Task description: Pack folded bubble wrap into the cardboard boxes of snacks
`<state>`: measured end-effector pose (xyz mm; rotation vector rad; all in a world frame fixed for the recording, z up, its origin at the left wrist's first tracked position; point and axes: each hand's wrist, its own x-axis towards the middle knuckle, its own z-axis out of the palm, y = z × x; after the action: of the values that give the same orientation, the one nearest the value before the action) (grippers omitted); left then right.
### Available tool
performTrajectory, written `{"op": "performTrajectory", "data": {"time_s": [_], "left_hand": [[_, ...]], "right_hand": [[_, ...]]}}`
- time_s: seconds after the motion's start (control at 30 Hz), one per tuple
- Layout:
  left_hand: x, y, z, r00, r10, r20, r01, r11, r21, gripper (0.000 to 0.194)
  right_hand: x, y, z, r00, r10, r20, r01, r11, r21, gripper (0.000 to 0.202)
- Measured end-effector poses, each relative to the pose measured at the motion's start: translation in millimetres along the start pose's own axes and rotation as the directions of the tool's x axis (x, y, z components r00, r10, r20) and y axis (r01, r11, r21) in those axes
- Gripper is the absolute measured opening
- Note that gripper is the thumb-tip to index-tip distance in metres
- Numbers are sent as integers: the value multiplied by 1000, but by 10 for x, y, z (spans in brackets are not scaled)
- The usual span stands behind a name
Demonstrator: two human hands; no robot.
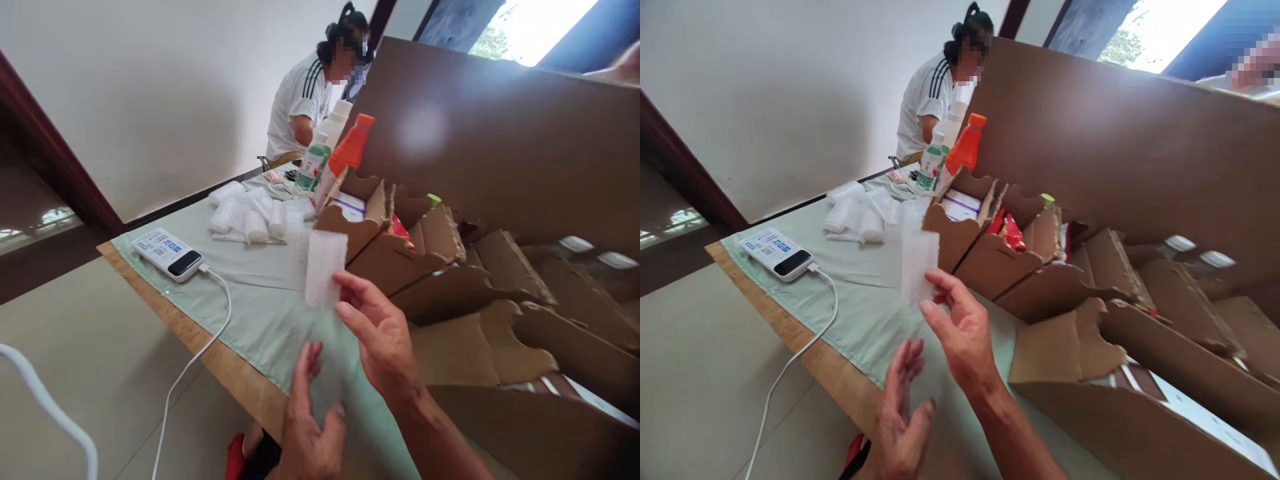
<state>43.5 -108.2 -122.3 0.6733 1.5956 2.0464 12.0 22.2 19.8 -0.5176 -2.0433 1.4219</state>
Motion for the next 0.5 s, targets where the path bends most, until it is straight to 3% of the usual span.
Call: {"op": "performTrajectory", "data": {"time_s": [0.1, 0.23, 0.3, 0.4, 0.5], "left_hand": [[52, 122, -98, 1000, -28, -2, 27, 980, -195, 78], [132, 370, -128, 985, -170, 35, 169, 902, -398, 83], [124, 491, -91, 954, -292, 73, 297, 868, -398, 83], [32, 599, 3, 873, -450, 187, 487, 825, -287, 57], [-99, 632, 89, 833, -484, 270, 532, 833, -150, 36]], "right_hand": [[-487, 111, -281, 967, 256, -8, -240, 917, 318, 37], [-1009, 279, -492, 907, 420, -38, -340, 781, 524, 36], [-1254, 341, -556, 879, 472, -61, -353, 733, 582, 36], [-1609, 398, -643, 849, 525, -63, -380, 687, 619, 35], [-1948, 415, -755, 862, 498, -100, -385, 769, 509, 37]]}}
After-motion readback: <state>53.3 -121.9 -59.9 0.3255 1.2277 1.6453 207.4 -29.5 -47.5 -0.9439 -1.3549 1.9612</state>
